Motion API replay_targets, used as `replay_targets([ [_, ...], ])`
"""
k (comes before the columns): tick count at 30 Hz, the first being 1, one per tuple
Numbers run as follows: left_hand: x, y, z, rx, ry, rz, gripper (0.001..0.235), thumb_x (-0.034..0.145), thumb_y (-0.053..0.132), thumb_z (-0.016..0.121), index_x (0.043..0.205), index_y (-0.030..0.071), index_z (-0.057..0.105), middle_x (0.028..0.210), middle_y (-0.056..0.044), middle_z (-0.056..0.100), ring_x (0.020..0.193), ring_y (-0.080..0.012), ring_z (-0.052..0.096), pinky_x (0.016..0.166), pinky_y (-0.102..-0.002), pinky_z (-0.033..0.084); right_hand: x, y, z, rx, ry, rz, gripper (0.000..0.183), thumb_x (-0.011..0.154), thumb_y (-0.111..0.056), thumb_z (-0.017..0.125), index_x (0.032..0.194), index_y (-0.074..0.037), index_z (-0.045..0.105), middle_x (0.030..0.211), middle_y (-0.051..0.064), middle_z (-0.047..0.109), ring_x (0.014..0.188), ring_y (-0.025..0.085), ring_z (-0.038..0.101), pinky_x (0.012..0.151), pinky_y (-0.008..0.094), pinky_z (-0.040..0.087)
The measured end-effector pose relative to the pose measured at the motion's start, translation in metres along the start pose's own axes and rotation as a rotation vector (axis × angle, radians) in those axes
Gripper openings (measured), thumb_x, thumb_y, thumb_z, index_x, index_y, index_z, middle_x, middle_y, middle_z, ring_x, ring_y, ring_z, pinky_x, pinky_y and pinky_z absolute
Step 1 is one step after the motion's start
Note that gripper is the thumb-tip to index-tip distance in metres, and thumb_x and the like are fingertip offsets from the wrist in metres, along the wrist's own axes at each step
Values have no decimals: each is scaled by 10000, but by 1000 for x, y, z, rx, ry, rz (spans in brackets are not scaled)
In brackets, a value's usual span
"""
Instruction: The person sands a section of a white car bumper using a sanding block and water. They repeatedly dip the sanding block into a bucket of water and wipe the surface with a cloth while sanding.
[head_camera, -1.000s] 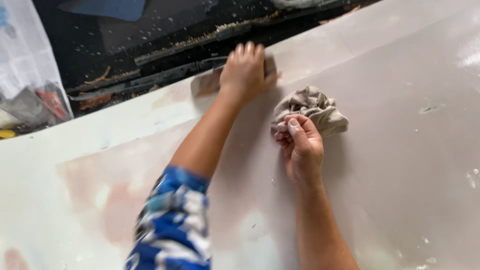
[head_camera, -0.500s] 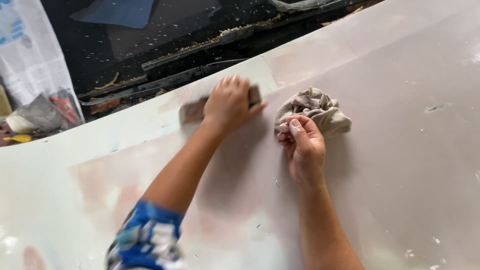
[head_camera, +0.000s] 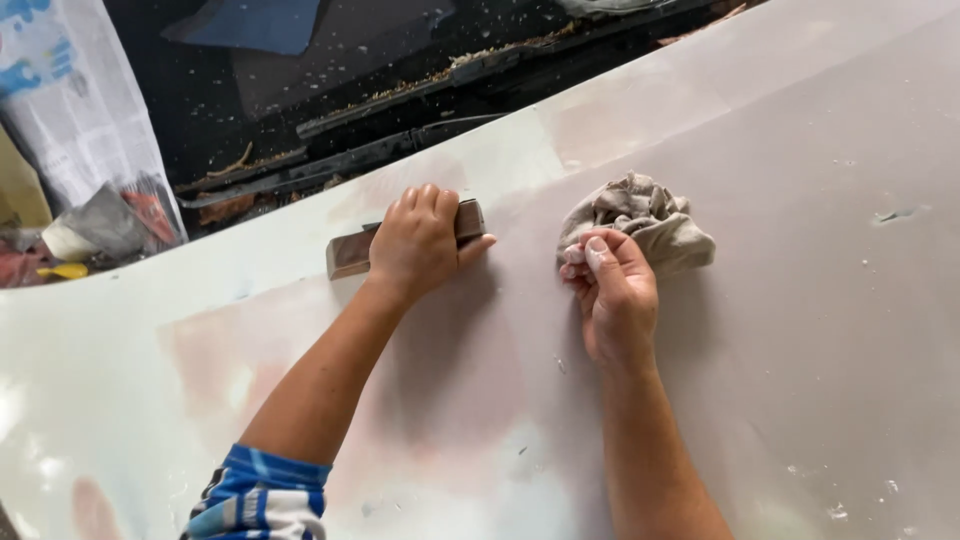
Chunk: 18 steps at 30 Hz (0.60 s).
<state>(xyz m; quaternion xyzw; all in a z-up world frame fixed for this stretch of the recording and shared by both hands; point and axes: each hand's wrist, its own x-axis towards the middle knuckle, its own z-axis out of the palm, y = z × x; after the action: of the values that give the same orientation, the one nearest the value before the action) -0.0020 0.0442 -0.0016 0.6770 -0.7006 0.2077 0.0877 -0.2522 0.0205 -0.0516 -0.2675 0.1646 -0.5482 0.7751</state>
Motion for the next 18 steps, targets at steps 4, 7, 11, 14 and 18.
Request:
replay_targets([
  [4, 55, -6, 12, 34, 11, -70, 693, 906, 681, 659, 1091, 16, 605, 1073, -197, 639, 1018, -365, 621, 861, -489, 517, -2, 3, 0, -97, 24, 23, 99, 1046, -120, 588, 1083, -43, 636, 917, 36, 677, 820, 121, 634, 782, 284, 549],
  [7, 63, -11, 23, 40, 99, -51, 682, 903, 671, 658, 1090, 17, 605, 1061, -180, 640, 1011, -356, 622, 847, -474, 518, -6, 3, -3, -95, 13, 13, 93, 1051, -120, 591, 1091, -48, 632, 916, 40, 676, 805, 122, 628, 788, 281, 554],
  [11, -8, -9, -9, -17, -12, -12, 639, 898, 658, 659, 1038, 38, 595, 1030, -159, 629, 1004, -344, 619, 877, -462, 518, -4, 0, -3, -82, 23, 10, 98, 1047, -128, 592, 1096, -55, 636, 920, 45, 682, 812, 119, 634, 798, 279, 558],
  [14, -15, -16, -10, 22, -86, -24, 639, 919, 668, 645, 1049, 45, 596, 1030, -155, 631, 1009, -331, 621, 902, -451, 530, -1, 2, 1, -128, 13, 2, 91, 1056, -132, 599, 1086, -52, 632, 927, 36, 675, 819, 116, 629, 788, 281, 553],
  [18, 53, -33, 18, 81, -54, -100, 697, 938, 689, 625, 1098, 11, 595, 1053, -182, 636, 990, -339, 622, 820, -465, 538, -4, 2, 0, -154, 17, 4, 87, 1052, -123, 592, 1087, -53, 631, 929, 36, 675, 827, 117, 628, 790, 277, 549],
])
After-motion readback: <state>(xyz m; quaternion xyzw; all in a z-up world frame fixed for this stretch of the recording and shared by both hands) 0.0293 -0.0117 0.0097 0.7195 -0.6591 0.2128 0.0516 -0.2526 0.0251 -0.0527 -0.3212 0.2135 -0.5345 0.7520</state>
